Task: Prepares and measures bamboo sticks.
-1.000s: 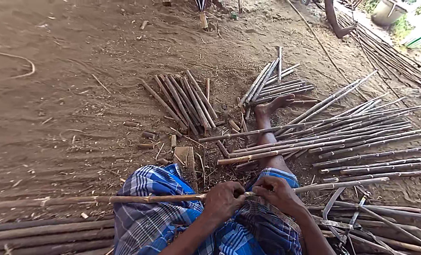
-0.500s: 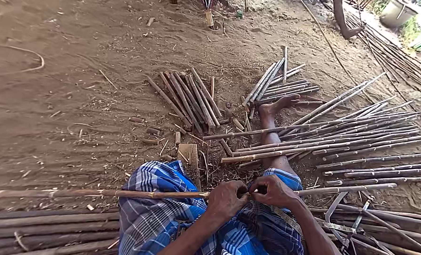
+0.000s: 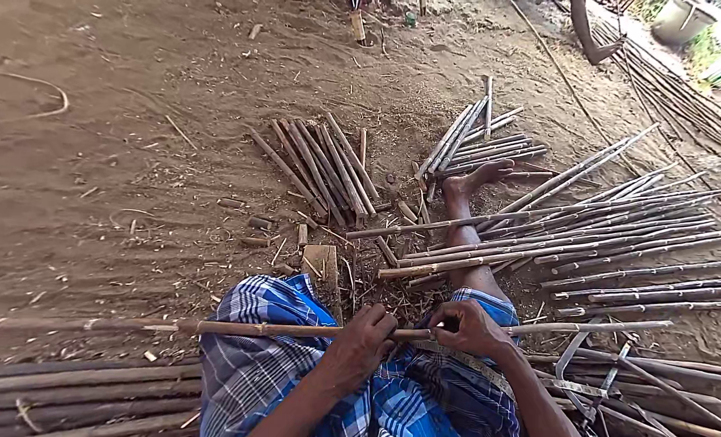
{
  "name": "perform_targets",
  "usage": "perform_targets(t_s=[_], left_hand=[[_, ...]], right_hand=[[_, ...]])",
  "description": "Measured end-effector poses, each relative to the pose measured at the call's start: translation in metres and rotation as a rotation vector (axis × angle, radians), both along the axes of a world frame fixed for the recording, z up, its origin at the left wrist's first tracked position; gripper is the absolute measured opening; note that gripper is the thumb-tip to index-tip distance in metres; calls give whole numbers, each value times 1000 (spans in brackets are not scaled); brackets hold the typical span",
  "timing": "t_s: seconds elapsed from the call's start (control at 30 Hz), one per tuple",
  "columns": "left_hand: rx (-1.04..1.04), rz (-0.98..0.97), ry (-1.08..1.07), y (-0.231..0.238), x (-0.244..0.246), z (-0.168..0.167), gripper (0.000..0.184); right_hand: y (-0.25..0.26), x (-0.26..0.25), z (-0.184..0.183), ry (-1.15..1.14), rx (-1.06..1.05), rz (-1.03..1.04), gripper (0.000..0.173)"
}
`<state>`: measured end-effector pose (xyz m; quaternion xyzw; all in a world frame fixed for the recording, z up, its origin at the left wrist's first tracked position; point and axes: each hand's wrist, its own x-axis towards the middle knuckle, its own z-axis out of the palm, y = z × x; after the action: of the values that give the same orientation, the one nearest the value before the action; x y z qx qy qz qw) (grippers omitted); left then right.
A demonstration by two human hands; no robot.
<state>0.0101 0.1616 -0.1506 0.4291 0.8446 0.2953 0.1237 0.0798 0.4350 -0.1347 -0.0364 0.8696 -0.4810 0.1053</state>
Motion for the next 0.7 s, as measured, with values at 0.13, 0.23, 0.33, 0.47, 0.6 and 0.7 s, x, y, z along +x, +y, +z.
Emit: perform_targets(t_s=[0.13, 0.23, 0.33, 0.47, 0.6, 0.7], left_hand=[[-42, -26, 28, 5, -3, 6, 23], [-47, -15, 60, 5, -9, 8, 28], [-74, -16, 62, 7, -18, 8, 30], [-224, -41, -20, 14, -35, 12, 33], [-392, -36, -175, 20, -49, 18, 37], [-425, -29, -244, 20, -53, 19, 41]], right_hand=[[3, 2, 2, 60, -5, -7, 6], [5, 1, -2, 100, 1, -11, 7], [6, 0, -4, 114, 8, -27, 7], [4, -4, -6, 180, 67, -30, 6], [4, -8, -6, 174, 114, 0, 5], [2, -9, -2, 143, 76, 14, 5]])
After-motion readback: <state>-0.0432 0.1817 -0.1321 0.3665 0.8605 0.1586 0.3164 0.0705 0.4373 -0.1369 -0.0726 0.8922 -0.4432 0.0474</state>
